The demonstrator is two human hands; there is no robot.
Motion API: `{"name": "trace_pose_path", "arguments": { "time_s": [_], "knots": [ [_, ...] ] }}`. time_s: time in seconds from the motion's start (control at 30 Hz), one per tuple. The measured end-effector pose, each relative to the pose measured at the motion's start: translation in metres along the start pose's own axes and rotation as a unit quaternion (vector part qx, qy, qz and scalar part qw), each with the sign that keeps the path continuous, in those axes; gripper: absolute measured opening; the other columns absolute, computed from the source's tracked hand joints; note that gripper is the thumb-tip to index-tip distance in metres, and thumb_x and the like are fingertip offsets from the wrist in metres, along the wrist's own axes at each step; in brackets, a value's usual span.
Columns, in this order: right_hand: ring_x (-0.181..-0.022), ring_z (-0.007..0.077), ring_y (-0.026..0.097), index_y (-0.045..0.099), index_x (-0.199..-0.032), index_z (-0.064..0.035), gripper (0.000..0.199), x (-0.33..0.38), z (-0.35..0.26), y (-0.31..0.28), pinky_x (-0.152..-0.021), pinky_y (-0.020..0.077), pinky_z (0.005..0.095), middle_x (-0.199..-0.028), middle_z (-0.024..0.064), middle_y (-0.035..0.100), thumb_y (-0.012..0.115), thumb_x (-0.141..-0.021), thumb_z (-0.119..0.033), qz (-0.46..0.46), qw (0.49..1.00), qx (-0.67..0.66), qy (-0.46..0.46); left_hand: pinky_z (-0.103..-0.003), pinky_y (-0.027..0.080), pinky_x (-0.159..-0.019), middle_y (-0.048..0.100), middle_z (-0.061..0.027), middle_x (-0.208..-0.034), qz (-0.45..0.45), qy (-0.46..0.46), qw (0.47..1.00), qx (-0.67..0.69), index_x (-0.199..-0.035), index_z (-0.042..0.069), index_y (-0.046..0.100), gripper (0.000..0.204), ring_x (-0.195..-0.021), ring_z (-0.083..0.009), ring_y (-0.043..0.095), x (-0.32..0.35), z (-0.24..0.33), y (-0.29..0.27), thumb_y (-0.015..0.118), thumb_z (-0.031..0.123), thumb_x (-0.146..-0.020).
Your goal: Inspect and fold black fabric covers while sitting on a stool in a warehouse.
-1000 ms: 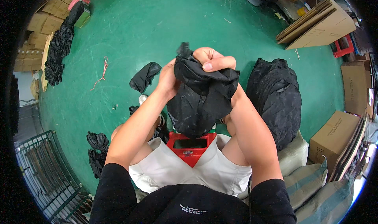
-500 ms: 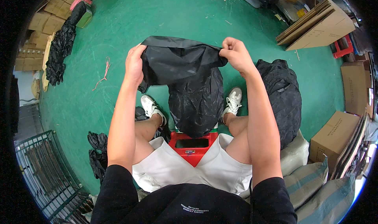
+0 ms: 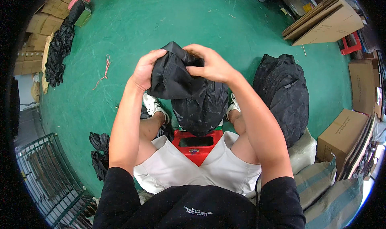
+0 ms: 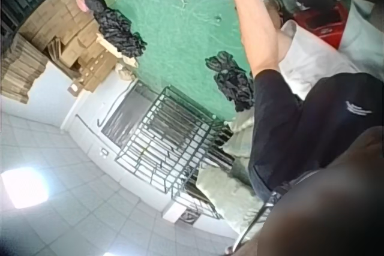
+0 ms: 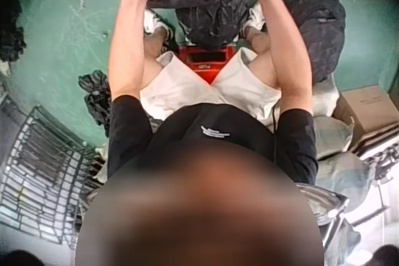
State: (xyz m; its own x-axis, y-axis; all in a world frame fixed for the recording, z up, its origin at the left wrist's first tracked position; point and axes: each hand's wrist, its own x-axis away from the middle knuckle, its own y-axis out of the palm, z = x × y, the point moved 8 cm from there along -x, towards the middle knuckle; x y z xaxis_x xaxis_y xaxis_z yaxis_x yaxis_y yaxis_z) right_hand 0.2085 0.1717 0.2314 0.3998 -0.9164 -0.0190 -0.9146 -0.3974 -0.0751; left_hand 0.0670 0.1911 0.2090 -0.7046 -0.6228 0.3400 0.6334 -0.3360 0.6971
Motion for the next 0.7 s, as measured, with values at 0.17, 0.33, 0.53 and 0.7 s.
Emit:
{"name": "trace_pose_path", "arguments": {
  "time_s": [0.17,0.33,0.53,0.7],
  "knots": [
    [-0.079,0.0086,0.051,0.062,-0.100,0.0002,0.015,-0.005,0.024,-0.015,-0.072,0.0441,0.0278,-0.082,0.0004,0.060,0.055,-0.095,-0.013,0.079,0.995,0.008,0.066,-0.029,0.054,-0.067,0.071,-0.0097,-0.086,0.062,0.000,0.995,-0.078,-0.091,-0.002,0.069,0.023,-0.071,-0.0157,0.067,0.009,0.019,-0.002,0.059,0.018,-0.091],
    [-0.079,0.0056,0.053,0.062,-0.099,-0.0002,0.015,0.003,0.008,-0.024,-0.073,0.0450,0.0250,-0.083,-0.0013,0.062,0.054,-0.097,-0.013,0.058,0.993,-0.054,0.084,-0.027,0.052,-0.063,0.069,-0.0043,-0.079,0.058,-0.023,0.983,-0.175,-0.083,0.001,0.069,0.016,-0.068,-0.0109,0.064,0.019,0.039,-0.010,0.066,0.016,-0.088],
    [-0.077,0.0028,0.053,0.062,-0.098,0.0006,0.019,0.017,-0.002,-0.011,-0.073,0.0454,0.0213,-0.087,-0.0037,0.063,0.055,-0.099,-0.017,-0.058,0.961,-0.230,0.142,-0.028,0.053,-0.070,0.071,-0.0081,-0.086,-0.006,0.037,0.987,-0.159,-0.091,-0.003,0.069,0.027,-0.073,-0.0130,0.066,0.023,0.043,-0.006,0.062,0.023,-0.093],
    [-0.078,0.0034,0.054,0.063,-0.098,0.0003,0.015,0.020,0.018,0.002,-0.075,0.0468,0.0239,-0.086,-0.0034,0.064,0.057,-0.097,-0.013,-0.121,0.962,-0.156,0.190,-0.031,0.055,-0.076,0.071,-0.0114,-0.093,-0.037,0.112,0.993,-0.021,-0.101,-0.005,0.066,0.036,-0.078,-0.0187,0.069,0.023,0.033,0.008,0.052,0.028,-0.100]
  ]
}}
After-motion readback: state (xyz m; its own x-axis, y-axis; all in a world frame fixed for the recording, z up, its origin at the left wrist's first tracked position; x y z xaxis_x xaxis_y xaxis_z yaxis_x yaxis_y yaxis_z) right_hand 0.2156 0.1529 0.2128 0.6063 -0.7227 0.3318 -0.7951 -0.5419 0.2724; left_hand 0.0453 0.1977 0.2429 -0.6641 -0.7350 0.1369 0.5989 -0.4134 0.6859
